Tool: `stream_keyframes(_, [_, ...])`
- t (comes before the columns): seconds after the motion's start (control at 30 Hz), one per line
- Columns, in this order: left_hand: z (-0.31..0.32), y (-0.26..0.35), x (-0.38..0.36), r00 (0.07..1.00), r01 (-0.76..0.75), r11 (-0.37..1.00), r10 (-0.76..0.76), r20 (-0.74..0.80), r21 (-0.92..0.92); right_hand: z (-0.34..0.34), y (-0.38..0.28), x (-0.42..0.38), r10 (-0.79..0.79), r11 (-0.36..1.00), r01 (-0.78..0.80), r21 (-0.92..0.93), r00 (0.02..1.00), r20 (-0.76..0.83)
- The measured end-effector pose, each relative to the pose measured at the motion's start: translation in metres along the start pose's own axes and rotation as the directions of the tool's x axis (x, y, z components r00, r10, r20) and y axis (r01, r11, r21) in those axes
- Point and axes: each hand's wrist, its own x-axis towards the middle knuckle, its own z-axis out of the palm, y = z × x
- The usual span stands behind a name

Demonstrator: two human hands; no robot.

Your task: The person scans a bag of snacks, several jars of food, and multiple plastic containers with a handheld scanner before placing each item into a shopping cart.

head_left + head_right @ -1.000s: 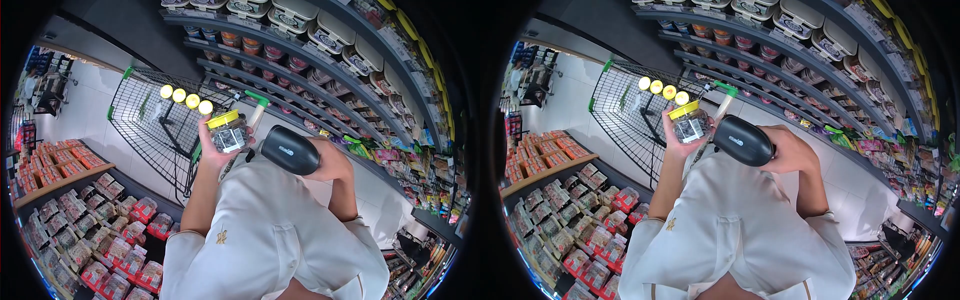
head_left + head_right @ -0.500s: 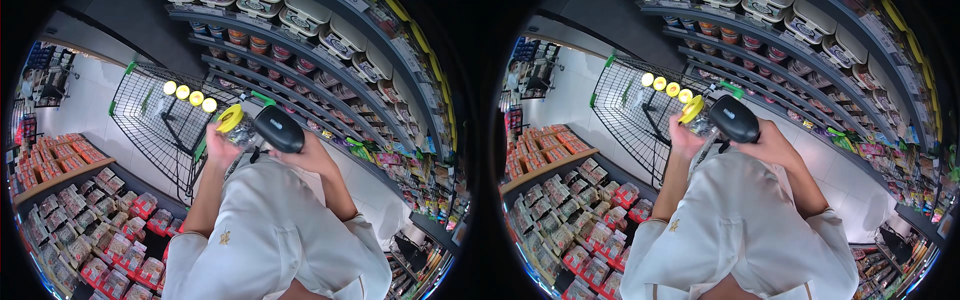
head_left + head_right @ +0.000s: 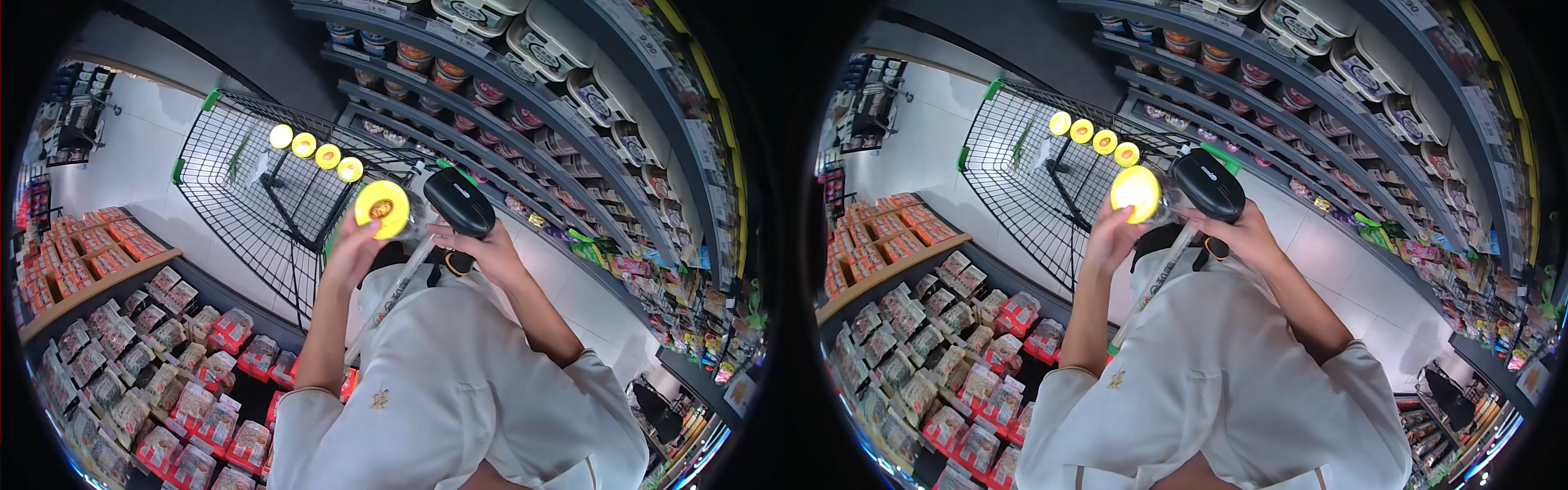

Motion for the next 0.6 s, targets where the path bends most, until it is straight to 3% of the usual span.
stream_keyframes(0.07, [-0.028, 0.004, 0.023, 0.986, -0.143, 0.99, 0.143, -0.089, 0.006, 0.014, 0.005, 0.009, 0.075, 0.993, -0.071, 0.093, 0.996, -0.039])
stream_keyframes(0.13, [-0.08, 0.006, 0.06, 0.968, -0.192, 0.981, 0.186, -0.169, -0.019, 0.022, 0.011, 0.015, 0.179, 0.974, -0.168, 0.155, 0.982, -0.06])
stream_keyframes(0.2, [-0.151, -0.009, 0.108, 0.907, -0.229, 0.973, 0.225, -0.355, 0.033, 0.022, 0.033, 0.019, 0.245, 0.965, -0.242, 0.103, 0.969, -0.018])
stream_keyframes(0.33, [-0.256, -0.045, 0.192, 0.836, -0.121, 0.99, 0.14, -0.531, 0.072, 0.02, 0.07, 0.02, 0.26, 0.965, -0.261, 0.019, 0.965, 0.045])
stream_keyframes(0.4, [-0.256, -0.056, 0.211, 0.807, -0.038, 0.986, 0.126, -0.577, 0.161, 0.02, 0.069, 0.018, 0.252, 0.968, -0.252, 0.003, 0.967, 0.036])
stream_keyframes(0.6, [-0.265, -0.083, 0.238, 0.839, -0.016, 0.996, 0.063, -0.541, 0.09, 0.022, 0.069, 0.017, 0.272, 0.962, -0.272, 0.038, 0.962, 0.0])
